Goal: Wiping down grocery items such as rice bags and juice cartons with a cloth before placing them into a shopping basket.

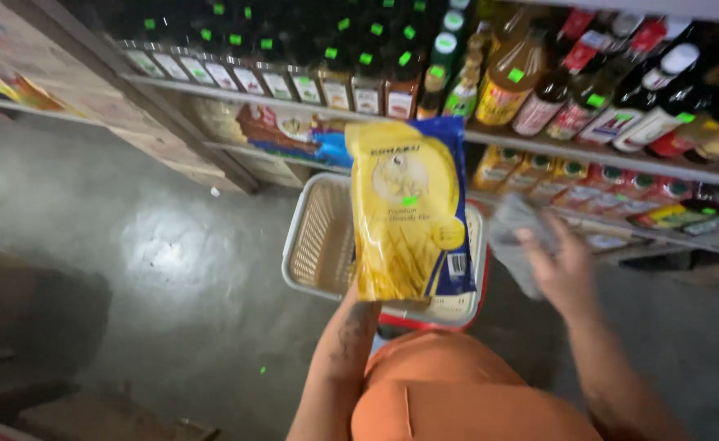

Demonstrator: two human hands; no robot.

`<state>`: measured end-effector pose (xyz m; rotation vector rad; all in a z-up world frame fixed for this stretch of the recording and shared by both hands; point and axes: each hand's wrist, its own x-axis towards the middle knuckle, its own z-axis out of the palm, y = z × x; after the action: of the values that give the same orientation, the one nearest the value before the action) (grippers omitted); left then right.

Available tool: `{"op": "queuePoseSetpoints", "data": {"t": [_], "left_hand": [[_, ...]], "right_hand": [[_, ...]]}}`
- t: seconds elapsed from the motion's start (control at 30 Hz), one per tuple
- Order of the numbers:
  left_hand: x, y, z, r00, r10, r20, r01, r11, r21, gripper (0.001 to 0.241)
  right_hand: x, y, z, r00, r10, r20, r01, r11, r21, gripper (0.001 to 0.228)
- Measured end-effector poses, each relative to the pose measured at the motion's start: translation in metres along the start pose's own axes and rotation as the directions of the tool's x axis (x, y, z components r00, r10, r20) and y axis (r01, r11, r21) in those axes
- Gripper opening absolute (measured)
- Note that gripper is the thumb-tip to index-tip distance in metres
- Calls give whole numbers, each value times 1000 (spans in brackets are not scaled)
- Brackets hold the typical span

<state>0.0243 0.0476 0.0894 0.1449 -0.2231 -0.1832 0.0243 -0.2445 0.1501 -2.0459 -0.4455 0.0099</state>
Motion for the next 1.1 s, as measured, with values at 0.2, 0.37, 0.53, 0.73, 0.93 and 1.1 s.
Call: {"op": "queuePoseSetpoints", "data": {"t": [0.2,0.37,0.53,0.73,0.93,1.1], "left_hand": [[-8,11,-4,995,-31,96,34,999,-34,103],[3,30,-33,985,-46,167,53,998,-32,107],[22,53,-42,970,200,-137,-166,961,223,97],[3,84,-33,975,220,27,-222,972,74,104],[10,104,-40,964,264,37,-265,963,41,103],[6,108,-25,964,266,-16,-262,957,128,103]], "right_hand": [[68,-62,102,850,-441,288,523,652,-548,82],[141,-49,134,984,-176,36,155,727,-669,75],[146,-135,180,952,-170,256,288,782,-553,71],[166,-65,198,982,-98,161,171,822,-543,65],[61,-127,228,796,-513,321,593,555,-583,72],[133,-80,206,966,-213,149,260,815,-518,72]]}}
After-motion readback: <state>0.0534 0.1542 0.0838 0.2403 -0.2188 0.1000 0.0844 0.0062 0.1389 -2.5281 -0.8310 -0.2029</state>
